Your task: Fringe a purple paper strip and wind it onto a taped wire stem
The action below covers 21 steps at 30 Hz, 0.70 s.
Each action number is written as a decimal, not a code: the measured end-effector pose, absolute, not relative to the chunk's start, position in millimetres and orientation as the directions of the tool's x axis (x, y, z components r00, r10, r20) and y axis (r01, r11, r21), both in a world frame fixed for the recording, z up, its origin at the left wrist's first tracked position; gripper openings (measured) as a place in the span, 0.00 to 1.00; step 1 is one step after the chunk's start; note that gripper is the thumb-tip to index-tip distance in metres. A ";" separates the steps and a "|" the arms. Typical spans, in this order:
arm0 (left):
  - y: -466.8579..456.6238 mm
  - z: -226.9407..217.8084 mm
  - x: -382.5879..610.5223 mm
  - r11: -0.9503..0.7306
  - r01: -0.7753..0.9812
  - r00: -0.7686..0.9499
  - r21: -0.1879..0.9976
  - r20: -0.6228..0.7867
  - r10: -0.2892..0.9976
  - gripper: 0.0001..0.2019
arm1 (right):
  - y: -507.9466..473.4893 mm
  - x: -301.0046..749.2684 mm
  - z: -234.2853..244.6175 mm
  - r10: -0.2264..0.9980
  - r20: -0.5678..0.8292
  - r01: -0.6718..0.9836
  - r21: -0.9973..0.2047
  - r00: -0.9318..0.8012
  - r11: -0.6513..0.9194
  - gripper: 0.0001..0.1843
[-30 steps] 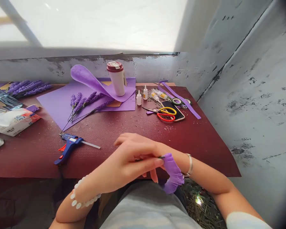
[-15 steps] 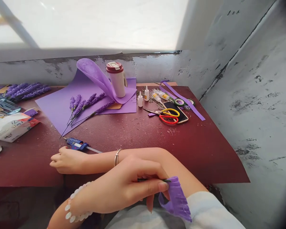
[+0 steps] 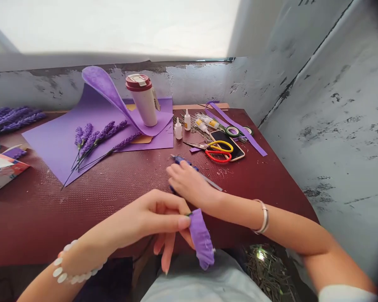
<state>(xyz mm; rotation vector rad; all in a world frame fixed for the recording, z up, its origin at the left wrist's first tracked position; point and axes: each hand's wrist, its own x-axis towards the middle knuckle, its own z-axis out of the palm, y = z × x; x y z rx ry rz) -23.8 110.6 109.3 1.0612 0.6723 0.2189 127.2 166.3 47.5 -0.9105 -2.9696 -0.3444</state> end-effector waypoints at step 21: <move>231.7 -1.9 -7.9 0.449 0.179 0.675 0.876 -0.441 0.592 0.15 | 106.0 181.4 -6.7 0.992 -0.015 0.531 -0.843 0.128 -0.081 0.21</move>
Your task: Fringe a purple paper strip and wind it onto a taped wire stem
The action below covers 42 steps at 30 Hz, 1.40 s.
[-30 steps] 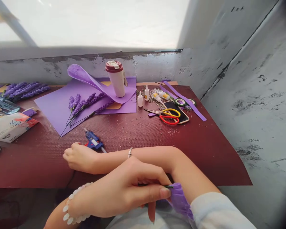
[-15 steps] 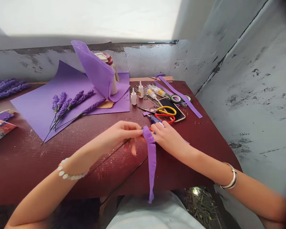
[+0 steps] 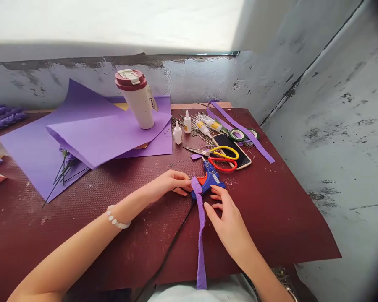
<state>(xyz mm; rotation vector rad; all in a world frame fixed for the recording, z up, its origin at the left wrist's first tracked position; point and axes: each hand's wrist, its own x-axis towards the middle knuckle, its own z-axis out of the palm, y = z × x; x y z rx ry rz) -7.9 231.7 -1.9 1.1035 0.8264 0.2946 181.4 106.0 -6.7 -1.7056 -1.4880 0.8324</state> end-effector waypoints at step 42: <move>205.0 28.7 -8.1 0.037 0.365 0.791 0.930 -0.331 0.514 0.19 | 130.1 186.1 -18.6 0.973 -0.156 0.038 -0.986 0.171 -0.165 0.13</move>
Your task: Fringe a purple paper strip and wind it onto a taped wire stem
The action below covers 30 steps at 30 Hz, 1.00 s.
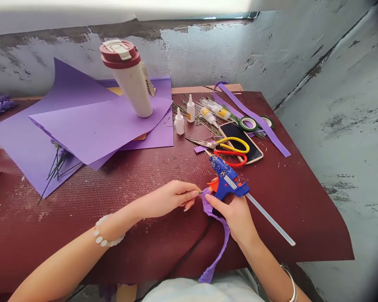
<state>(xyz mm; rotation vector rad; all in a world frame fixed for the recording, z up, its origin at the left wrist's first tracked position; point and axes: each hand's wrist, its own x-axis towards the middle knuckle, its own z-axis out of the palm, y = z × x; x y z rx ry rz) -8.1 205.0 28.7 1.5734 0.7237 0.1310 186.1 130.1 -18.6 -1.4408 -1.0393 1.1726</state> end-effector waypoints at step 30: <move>204.4 20.2 -1.8 0.307 0.312 0.706 0.899 -0.436 0.559 0.13 | 129.4 182.2 -12.7 0.965 -0.205 0.003 -0.978 0.166 -0.209 0.14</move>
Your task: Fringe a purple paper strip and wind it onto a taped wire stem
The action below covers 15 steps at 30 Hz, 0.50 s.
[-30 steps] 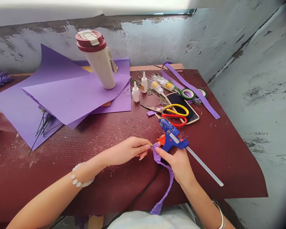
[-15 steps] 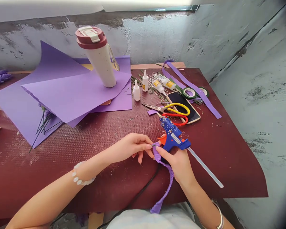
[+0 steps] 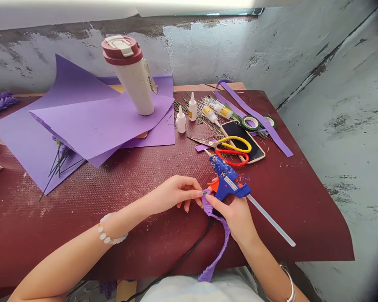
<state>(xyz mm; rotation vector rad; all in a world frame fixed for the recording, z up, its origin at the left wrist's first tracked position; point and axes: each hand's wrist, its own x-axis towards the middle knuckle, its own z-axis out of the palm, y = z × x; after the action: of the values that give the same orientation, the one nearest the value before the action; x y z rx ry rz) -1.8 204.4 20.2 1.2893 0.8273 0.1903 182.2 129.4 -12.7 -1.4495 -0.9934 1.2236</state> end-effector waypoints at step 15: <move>191.4 34.5 0.8 0.132 0.390 0.674 0.912 -0.380 0.634 0.11 | 127.9 187.9 -19.5 0.980 -0.126 0.099 -0.985 0.156 -0.142 0.05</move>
<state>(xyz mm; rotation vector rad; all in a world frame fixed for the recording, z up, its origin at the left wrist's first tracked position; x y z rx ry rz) 0.8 191.4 34.5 1.4863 0.8944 0.2168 187.9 127.9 -19.5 -1.4569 -1.1087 1.1394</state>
